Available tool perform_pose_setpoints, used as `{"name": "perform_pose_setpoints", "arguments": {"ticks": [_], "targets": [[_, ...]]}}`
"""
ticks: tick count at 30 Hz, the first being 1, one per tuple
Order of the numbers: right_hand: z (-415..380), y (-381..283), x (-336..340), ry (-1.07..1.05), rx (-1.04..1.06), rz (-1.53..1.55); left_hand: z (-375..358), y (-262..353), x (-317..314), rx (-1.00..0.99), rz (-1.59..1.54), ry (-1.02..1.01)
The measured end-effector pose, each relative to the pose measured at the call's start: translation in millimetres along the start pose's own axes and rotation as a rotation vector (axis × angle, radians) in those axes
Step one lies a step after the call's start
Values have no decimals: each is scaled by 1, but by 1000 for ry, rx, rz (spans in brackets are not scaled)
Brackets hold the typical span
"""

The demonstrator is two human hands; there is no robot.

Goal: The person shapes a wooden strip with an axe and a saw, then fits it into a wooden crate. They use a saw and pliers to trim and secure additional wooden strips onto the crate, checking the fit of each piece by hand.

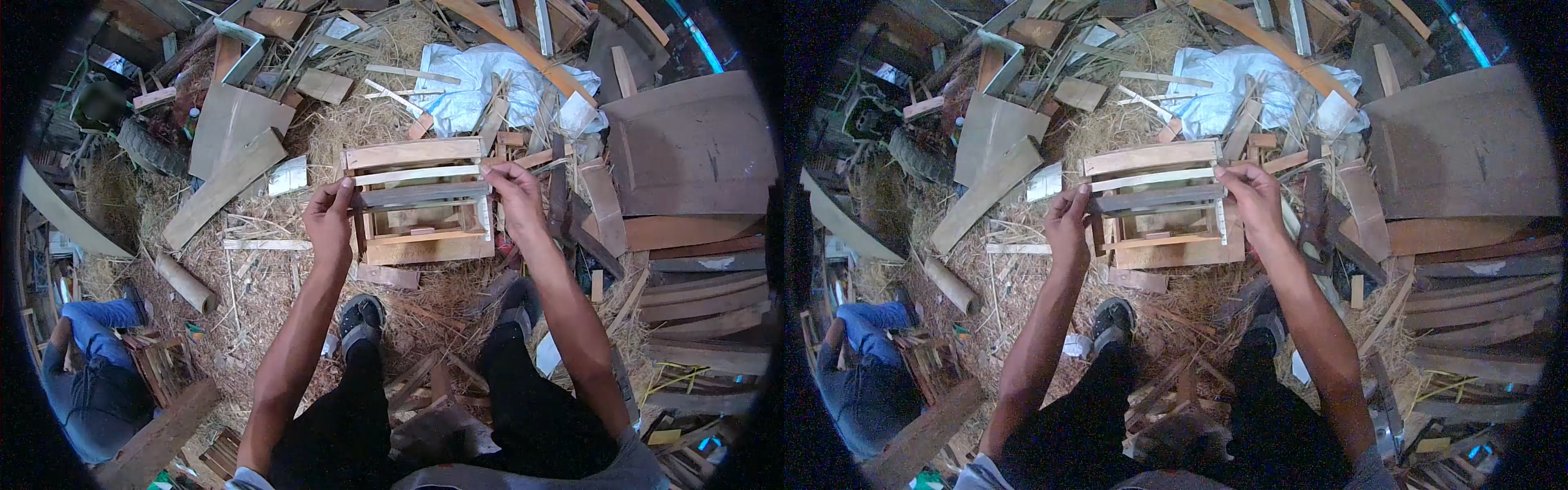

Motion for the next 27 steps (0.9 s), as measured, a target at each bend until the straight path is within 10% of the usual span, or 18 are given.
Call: {"name": "perform_pose_setpoints", "arguments": {"ticks": [27], "targets": [[-38,10,16,11,80,-134,-25,-14,6,141,-56,-63]]}}
Point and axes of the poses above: each hand's wrist, its own z-axis towards the middle knuckle, its own x-axis out of the back of the hand, y = z × x, the point moved 7 cm from there along z, towards the middle knuckle, and after that the axes turned 6 degrees about -y, right-handed, at the moved point
